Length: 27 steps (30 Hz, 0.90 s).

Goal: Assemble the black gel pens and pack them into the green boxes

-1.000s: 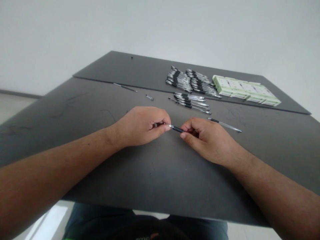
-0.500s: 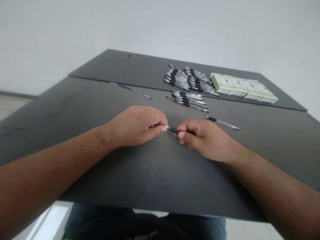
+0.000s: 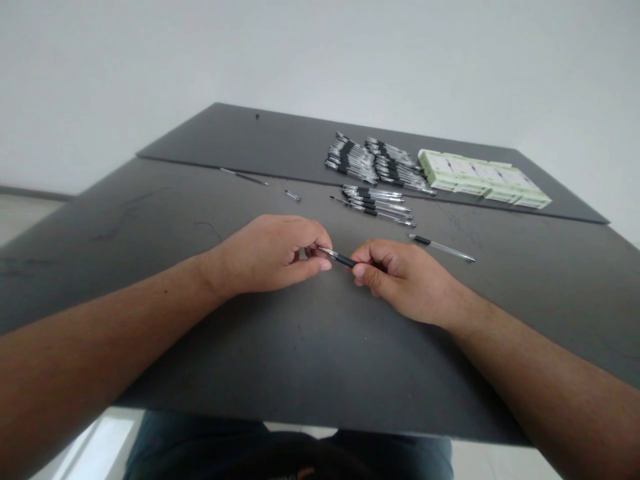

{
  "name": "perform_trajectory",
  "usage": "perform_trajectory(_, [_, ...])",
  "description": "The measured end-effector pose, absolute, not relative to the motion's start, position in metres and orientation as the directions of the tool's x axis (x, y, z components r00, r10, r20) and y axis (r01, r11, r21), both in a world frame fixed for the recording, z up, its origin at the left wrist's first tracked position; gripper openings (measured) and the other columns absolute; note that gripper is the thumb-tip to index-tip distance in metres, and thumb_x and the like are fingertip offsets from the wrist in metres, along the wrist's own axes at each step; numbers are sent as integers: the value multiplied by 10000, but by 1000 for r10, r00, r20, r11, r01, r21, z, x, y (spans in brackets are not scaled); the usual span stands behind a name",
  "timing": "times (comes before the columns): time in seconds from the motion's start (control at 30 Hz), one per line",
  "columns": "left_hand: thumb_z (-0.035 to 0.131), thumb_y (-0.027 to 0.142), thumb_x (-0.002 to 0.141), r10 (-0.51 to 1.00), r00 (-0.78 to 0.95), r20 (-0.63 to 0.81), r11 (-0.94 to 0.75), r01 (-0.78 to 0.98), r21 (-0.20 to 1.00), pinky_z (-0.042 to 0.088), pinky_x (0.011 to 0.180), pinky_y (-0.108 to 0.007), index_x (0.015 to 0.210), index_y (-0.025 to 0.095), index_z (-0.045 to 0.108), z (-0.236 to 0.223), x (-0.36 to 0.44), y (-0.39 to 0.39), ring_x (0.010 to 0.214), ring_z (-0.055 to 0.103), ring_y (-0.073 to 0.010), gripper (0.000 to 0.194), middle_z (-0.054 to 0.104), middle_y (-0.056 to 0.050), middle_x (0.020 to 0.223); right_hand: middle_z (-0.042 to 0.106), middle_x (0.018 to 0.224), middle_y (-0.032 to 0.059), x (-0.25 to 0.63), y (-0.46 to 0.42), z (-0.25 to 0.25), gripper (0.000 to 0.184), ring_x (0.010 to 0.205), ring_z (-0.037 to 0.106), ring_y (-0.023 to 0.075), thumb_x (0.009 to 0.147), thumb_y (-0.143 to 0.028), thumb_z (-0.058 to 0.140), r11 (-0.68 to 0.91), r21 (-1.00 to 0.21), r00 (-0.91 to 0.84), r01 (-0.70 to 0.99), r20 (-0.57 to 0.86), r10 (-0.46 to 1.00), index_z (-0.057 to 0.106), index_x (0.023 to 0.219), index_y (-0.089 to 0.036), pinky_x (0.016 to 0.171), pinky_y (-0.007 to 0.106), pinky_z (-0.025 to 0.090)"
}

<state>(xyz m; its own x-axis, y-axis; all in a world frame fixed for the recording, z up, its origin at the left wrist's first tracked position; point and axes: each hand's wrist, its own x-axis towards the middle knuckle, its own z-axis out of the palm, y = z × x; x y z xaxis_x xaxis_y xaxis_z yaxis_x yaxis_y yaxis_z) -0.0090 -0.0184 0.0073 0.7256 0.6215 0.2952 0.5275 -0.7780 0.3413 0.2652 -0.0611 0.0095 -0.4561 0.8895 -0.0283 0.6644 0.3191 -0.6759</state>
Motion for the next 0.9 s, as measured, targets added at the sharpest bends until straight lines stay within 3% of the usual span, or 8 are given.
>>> perform_trajectory(0.23, [603,360,973,705,661,256,-709,653,265,514,747,-299,977,230,787,-1,-23,8,793,754,-199,225,805,-19,838,701,758,-19,271,-54,5,182,716,640,177,1022,-375,614,288,-658,-407,695,-29,913,710,960,-234,702,301,442])
perform_trajectory(0.4, [586,332,977,769,548,329,-623,757,197,543,758,-333,1011,224,797,-8,-42,35,822,761,-223,240,842,-57,932,691,755,-22,271,-50,3,179,685,600,170,1017,-369,621,326,-585,-401,742,2,916,730,979,-232,686,296,420])
perform_trajectory(0.6, [523,293,1038,785,508,353,-569,817,90,603,991,-414,1132,193,812,-14,-54,61,1097,783,-287,321,853,-137,1158,710,790,-7,267,-50,2,161,723,628,171,1021,-329,615,333,-581,-404,743,8,915,729,988,-221,681,286,420])
perform_trajectory(0.77, [478,225,1064,738,635,230,-641,765,-55,528,1197,-452,1376,150,780,-8,-39,82,1322,724,-315,441,789,-180,1402,772,886,21,266,-52,0,135,806,683,181,1035,-294,631,354,-586,-431,729,10,903,738,1036,-213,741,293,444])
perform_trajectory(0.83, [502,196,1052,740,653,163,-652,756,-67,512,1214,-437,1410,173,776,-8,-31,90,1339,716,-303,452,774,-167,1458,779,902,26,265,-53,-1,125,822,688,181,1041,-282,641,374,-585,-448,720,21,894,742,1047,-208,755,293,447])
perform_trajectory(0.9, [519,183,1042,760,638,127,-637,769,-57,531,1182,-418,1335,190,815,-10,-24,96,1273,745,-289,417,806,-158,1380,770,890,25,265,-53,-1,118,813,678,175,1046,-271,649,391,-584,-461,711,33,887,744,1047,-200,754,290,442])
